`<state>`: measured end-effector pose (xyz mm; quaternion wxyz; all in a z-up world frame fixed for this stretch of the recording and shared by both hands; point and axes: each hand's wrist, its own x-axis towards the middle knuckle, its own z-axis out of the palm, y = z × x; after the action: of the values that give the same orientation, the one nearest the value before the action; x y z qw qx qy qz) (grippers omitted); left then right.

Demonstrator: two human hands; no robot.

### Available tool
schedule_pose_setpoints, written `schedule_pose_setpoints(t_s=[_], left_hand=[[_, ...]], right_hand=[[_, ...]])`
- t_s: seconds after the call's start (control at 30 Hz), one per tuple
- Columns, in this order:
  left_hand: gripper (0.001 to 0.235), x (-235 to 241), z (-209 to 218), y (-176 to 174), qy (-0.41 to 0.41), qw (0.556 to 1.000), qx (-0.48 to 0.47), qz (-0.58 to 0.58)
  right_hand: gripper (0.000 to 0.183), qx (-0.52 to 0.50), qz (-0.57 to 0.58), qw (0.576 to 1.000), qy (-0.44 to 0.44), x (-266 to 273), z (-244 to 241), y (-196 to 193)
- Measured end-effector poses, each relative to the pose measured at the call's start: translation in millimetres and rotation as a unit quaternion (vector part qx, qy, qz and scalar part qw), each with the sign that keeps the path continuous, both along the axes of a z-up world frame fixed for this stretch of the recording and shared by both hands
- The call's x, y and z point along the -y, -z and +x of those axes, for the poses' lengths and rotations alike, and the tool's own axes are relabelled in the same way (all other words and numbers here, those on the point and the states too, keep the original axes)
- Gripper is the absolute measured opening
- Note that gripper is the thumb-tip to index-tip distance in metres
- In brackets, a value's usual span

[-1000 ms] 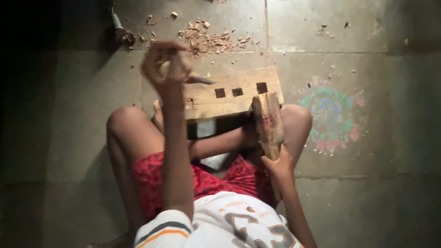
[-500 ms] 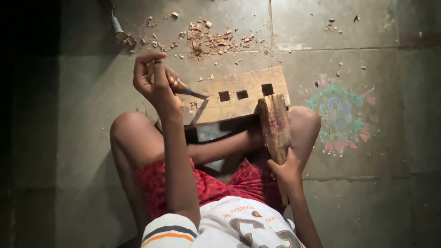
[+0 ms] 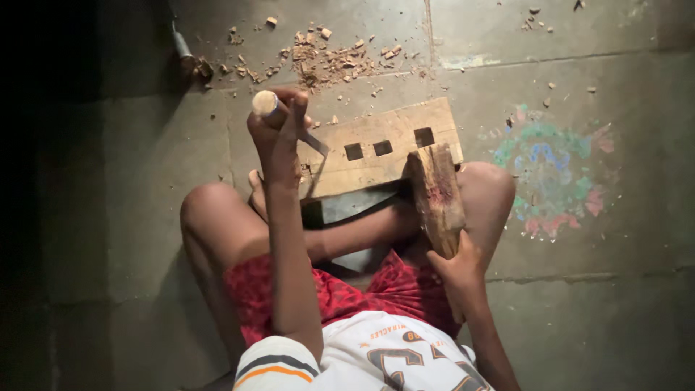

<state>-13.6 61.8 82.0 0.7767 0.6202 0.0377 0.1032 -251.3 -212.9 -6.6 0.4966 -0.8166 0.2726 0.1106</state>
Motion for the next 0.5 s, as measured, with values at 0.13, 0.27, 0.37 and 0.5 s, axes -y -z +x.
schedule_pose_setpoints(t_s=[0.13, 0.27, 0.37, 0.5], left_hand=[[0.021, 10, 5, 6, -0.008, 0.996, 0.039, -0.085], [0.025, 20, 7, 13, -0.001, 0.997, 0.038, -0.067], [0.028, 28, 8, 18, -0.002, 1.0, 0.024, -0.004], [0.021, 36, 3, 14, 0.007, 0.993, -0.026, 0.113]], right_hand=[[0.068, -0.039, 0.01, 0.999, 0.023, -2, 7, 8], [0.07, -0.014, -0.057, 0.998, -0.006, 2, -1, 25], [0.068, 0.149, -0.12, 0.98, -0.049, 3, -5, 28], [0.059, -0.021, 0.028, 0.999, 0.023, -1, 3, 10]])
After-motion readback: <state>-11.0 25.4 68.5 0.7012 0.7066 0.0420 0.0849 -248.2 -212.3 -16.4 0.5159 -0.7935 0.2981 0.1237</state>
